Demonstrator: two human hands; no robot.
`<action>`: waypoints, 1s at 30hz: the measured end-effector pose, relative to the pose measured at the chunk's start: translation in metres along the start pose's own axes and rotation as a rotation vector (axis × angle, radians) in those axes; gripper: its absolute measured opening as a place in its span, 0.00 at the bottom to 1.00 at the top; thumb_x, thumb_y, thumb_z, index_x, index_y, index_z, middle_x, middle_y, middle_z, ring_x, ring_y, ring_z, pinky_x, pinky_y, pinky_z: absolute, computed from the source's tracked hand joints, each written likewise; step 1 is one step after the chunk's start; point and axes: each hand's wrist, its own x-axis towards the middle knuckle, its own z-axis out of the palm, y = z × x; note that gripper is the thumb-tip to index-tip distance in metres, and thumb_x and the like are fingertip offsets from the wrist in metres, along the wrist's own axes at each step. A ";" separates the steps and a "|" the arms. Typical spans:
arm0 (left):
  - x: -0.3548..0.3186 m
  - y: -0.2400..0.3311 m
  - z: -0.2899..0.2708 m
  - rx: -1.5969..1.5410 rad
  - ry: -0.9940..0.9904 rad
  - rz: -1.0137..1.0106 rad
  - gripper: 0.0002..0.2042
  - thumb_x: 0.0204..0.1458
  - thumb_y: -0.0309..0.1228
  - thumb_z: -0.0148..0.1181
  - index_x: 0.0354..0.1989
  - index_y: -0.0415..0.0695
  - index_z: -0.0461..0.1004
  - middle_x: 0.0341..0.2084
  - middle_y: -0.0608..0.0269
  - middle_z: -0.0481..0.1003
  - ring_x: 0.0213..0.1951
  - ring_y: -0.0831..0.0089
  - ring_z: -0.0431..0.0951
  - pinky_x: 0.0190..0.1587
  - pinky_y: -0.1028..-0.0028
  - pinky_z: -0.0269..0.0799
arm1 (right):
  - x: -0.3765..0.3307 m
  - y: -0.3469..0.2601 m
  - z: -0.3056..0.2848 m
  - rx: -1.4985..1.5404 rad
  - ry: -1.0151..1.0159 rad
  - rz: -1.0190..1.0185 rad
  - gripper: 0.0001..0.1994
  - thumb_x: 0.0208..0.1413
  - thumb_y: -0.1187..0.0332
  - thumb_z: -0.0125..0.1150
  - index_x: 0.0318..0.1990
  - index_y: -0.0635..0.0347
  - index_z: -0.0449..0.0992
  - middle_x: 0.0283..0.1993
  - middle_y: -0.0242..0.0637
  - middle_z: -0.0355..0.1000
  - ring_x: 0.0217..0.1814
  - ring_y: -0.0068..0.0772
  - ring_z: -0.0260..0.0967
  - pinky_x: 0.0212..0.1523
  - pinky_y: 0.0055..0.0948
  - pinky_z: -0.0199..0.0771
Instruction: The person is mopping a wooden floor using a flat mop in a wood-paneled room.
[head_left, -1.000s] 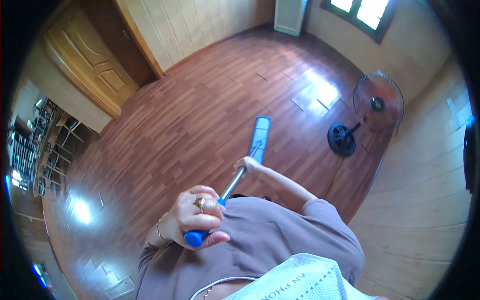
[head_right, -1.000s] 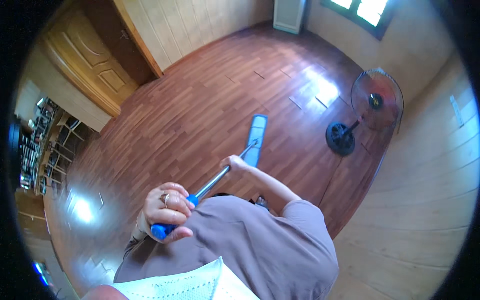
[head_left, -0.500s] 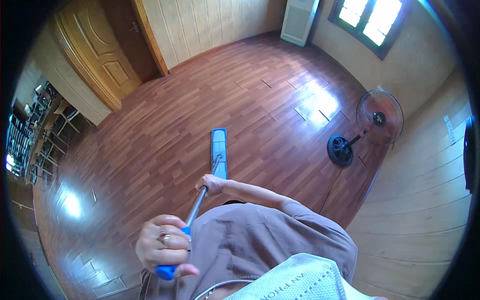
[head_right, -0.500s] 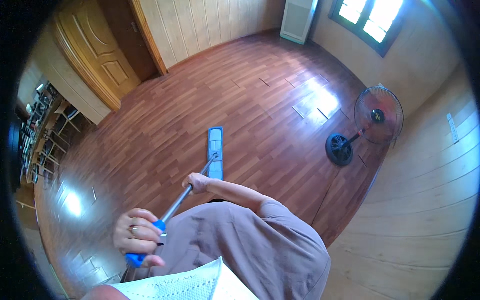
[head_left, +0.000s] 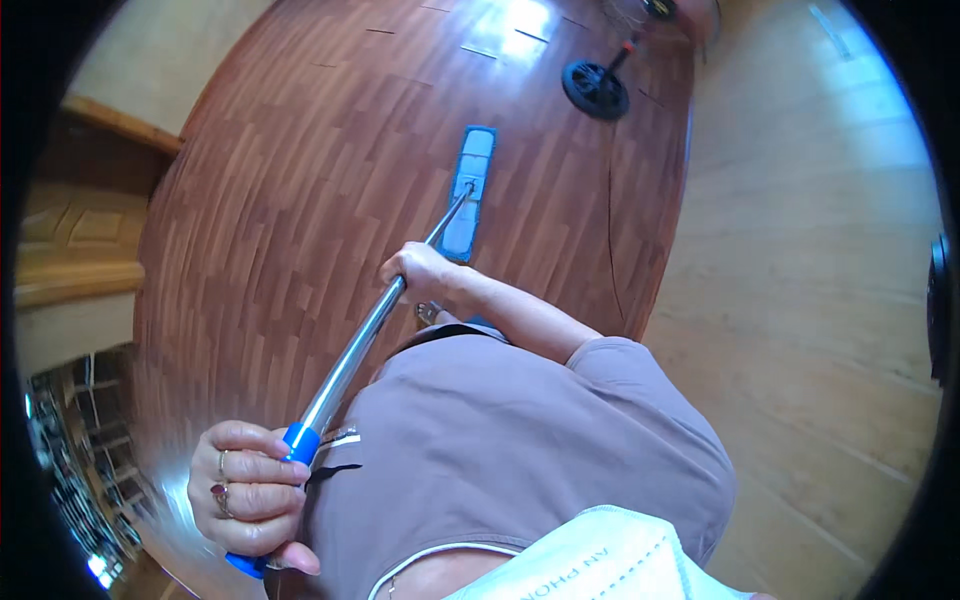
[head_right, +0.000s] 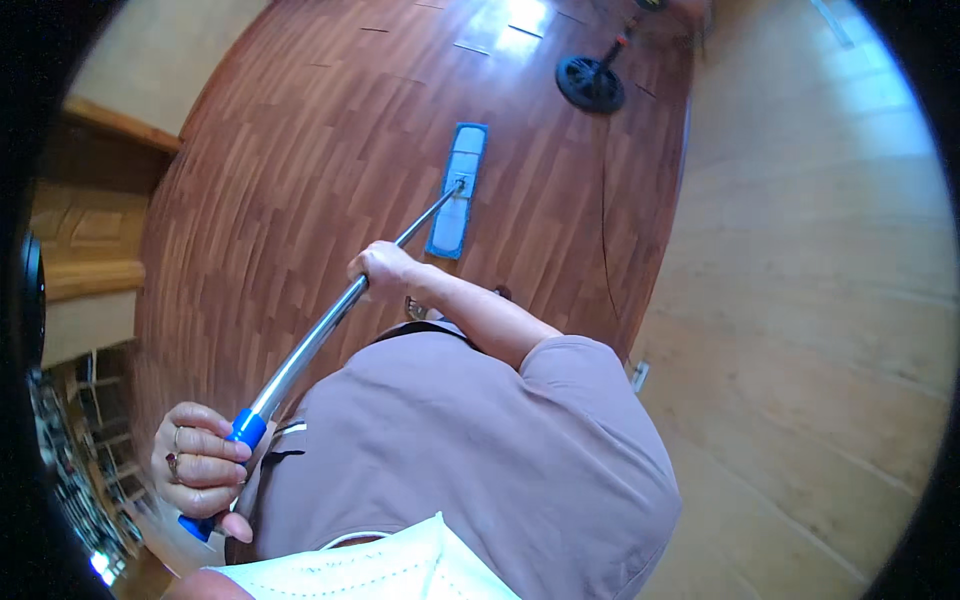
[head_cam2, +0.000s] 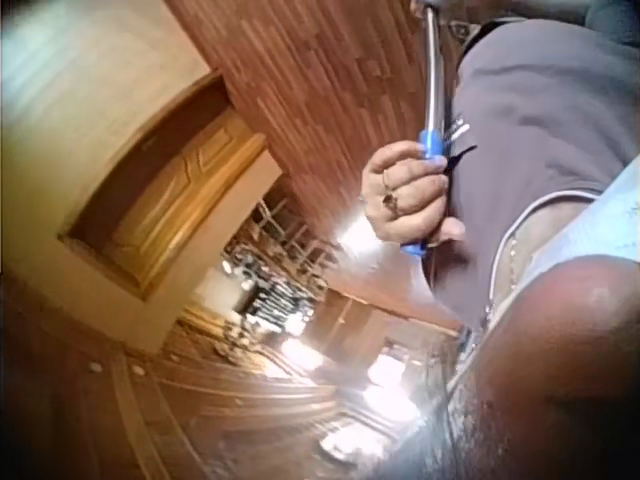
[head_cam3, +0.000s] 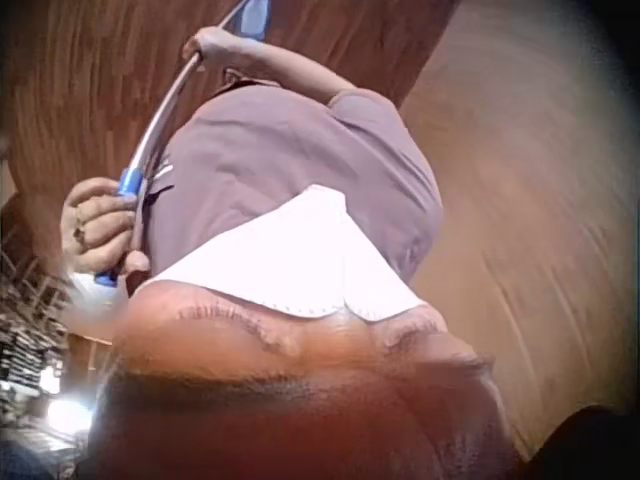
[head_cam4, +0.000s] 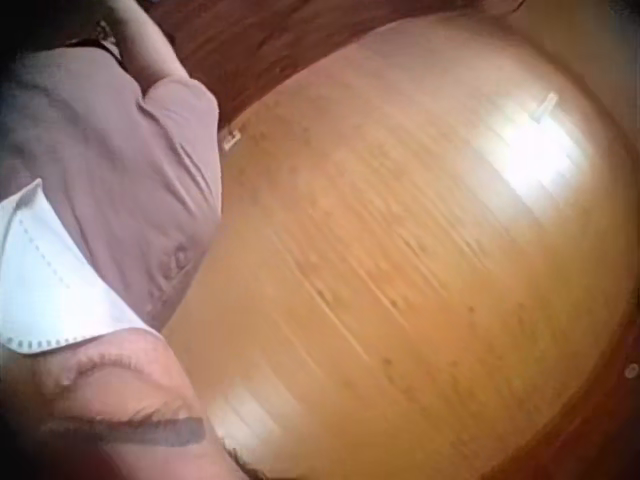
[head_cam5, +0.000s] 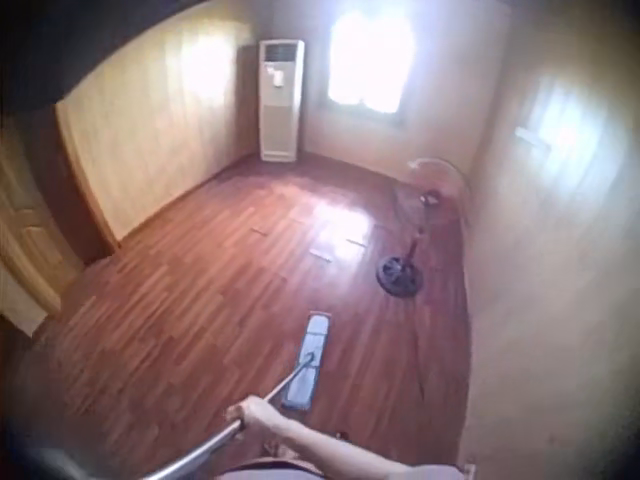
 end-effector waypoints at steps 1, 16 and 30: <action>-0.005 -0.010 -0.006 -0.020 -0.002 0.034 0.20 0.44 0.54 0.65 0.18 0.52 0.68 0.20 0.75 0.73 0.28 0.78 0.78 0.38 0.73 0.74 | 0.000 0.000 0.003 -0.011 0.032 0.056 0.06 0.27 0.70 0.62 0.14 0.52 0.70 0.18 0.40 0.69 0.24 0.49 0.69 0.25 0.43 0.68; 0.076 -0.147 -0.245 -0.676 -0.004 0.472 0.18 0.47 0.44 0.68 0.14 0.51 0.69 0.14 0.72 0.74 0.20 0.80 0.79 0.31 0.80 0.74 | 0.122 -0.153 -0.055 -0.133 0.482 0.524 0.15 0.45 0.60 0.64 0.14 0.56 0.70 0.18 0.44 0.70 0.24 0.50 0.70 0.25 0.44 0.68; 0.170 -0.284 -0.351 -0.851 -0.247 0.519 0.18 0.47 0.47 0.68 0.20 0.47 0.72 0.18 0.67 0.76 0.24 0.72 0.80 0.33 0.73 0.73 | 0.205 -0.161 -0.125 -0.104 0.397 0.894 0.09 0.35 0.64 0.65 0.27 0.53 0.79 0.28 0.43 0.75 0.33 0.49 0.74 0.34 0.44 0.73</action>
